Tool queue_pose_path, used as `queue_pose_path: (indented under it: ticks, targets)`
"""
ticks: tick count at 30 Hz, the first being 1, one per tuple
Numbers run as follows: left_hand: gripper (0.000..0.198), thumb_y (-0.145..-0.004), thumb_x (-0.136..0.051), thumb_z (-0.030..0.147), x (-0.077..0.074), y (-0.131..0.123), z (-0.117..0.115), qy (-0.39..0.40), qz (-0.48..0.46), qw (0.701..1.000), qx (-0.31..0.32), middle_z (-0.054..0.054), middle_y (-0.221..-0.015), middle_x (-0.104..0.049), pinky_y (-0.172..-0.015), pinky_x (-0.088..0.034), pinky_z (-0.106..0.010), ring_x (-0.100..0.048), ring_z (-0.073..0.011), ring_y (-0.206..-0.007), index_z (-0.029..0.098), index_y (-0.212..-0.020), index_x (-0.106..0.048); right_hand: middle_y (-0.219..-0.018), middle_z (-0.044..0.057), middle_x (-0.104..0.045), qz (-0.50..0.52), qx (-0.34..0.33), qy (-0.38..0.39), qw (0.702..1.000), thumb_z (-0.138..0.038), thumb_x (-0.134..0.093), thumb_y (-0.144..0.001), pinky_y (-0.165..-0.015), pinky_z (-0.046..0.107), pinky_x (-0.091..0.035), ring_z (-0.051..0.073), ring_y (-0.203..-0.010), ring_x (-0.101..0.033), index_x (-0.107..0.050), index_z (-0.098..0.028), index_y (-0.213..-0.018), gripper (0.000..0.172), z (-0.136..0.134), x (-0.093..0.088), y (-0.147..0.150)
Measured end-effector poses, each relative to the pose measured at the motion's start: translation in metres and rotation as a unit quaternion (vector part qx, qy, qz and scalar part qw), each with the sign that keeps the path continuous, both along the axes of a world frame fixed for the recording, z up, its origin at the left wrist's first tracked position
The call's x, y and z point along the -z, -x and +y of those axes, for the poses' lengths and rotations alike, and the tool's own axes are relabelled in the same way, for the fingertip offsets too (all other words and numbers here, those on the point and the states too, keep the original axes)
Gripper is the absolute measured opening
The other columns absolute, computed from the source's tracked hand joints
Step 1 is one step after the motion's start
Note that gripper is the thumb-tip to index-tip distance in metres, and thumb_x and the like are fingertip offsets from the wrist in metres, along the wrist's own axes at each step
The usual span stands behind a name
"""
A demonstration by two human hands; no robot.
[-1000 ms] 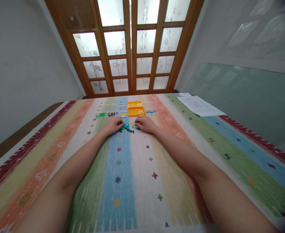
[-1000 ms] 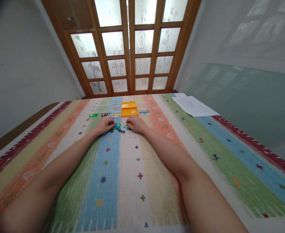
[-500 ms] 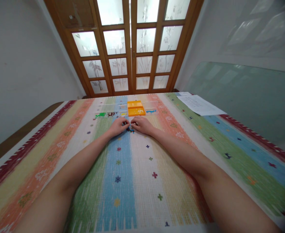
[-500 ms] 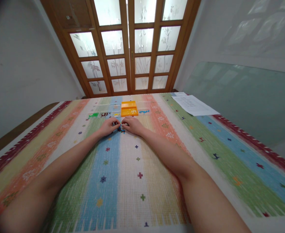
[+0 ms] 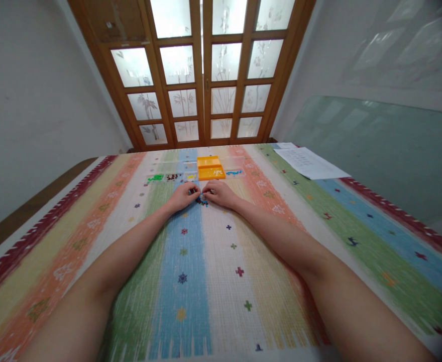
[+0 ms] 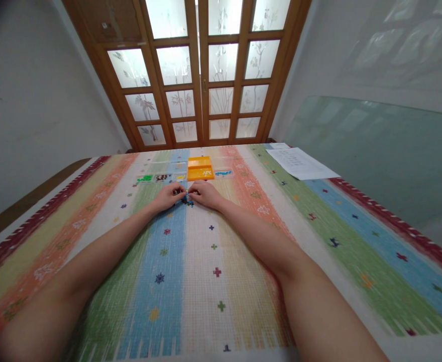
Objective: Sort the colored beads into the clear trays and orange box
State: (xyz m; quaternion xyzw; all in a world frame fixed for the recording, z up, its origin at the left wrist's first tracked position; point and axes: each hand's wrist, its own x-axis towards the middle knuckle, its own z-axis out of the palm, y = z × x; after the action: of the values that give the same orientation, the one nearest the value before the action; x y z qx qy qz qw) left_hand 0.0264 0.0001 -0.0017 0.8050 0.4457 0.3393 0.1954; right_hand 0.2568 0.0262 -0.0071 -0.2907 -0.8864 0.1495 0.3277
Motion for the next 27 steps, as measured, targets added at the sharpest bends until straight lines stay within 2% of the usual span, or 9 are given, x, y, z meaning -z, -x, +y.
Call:
queue_pose_path:
  ticks: [6, 14, 20, 27]
  targets:
    - [0.018, -0.092, -0.063, 0.035, 0.003, 0.002, 0.004, 0.022, -0.026, 0.999, -0.016, -0.003, -0.089, -0.073, -0.076, -0.050, -0.030, -0.063, -0.0170, -0.079, 0.019, -0.092, -0.073, -0.088, 0.003, -0.072, 0.019, 0.007, 0.006, 1.000, -0.019, -0.068, -0.091, -0.082, 0.029, -0.044, 0.018, -0.086, -0.063, -0.074, -0.021, -0.088, 0.006, 0.002, 0.001, -0.002]
    - [0.018, -0.089, -0.061, 0.032, 0.010, 0.023, 0.021, 0.058, -0.068, 0.993, -0.074, -0.003, -0.090, -0.075, -0.081, -0.053, -0.033, -0.066, -0.0193, -0.082, 0.019, -0.094, -0.073, -0.090, 0.005, -0.074, 0.064, 0.124, 0.021, 0.990, -0.024, -0.066, -0.093, -0.080, 0.030, -0.045, 0.019, -0.084, -0.064, -0.074, -0.020, -0.088, 0.010, 0.026, 0.011, -0.020]
    - [0.015, -0.089, -0.061, 0.027, 0.016, 0.033, 0.025, 0.019, 0.003, 0.994, -0.104, -0.004, -0.095, -0.076, -0.087, -0.052, -0.035, -0.067, -0.0210, -0.087, 0.021, -0.094, -0.074, -0.091, 0.005, -0.074, 0.075, 0.232, 0.029, 0.969, -0.027, -0.064, -0.094, -0.077, 0.029, -0.044, 0.019, -0.083, -0.063, -0.075, -0.019, -0.090, 0.014, 0.044, 0.009, -0.043]
    - [0.017, -0.090, -0.061, 0.023, 0.011, 0.032, 0.017, -0.047, 0.110, 0.988, -0.096, -0.007, -0.099, -0.074, -0.095, -0.050, -0.039, -0.066, -0.0244, -0.097, 0.022, -0.096, -0.077, -0.089, 0.007, -0.075, 0.065, 0.390, 0.049, 0.917, -0.031, -0.061, -0.095, -0.073, 0.030, -0.042, 0.020, -0.079, -0.062, -0.078, -0.019, -0.099, 0.021, 0.063, 0.009, -0.072]
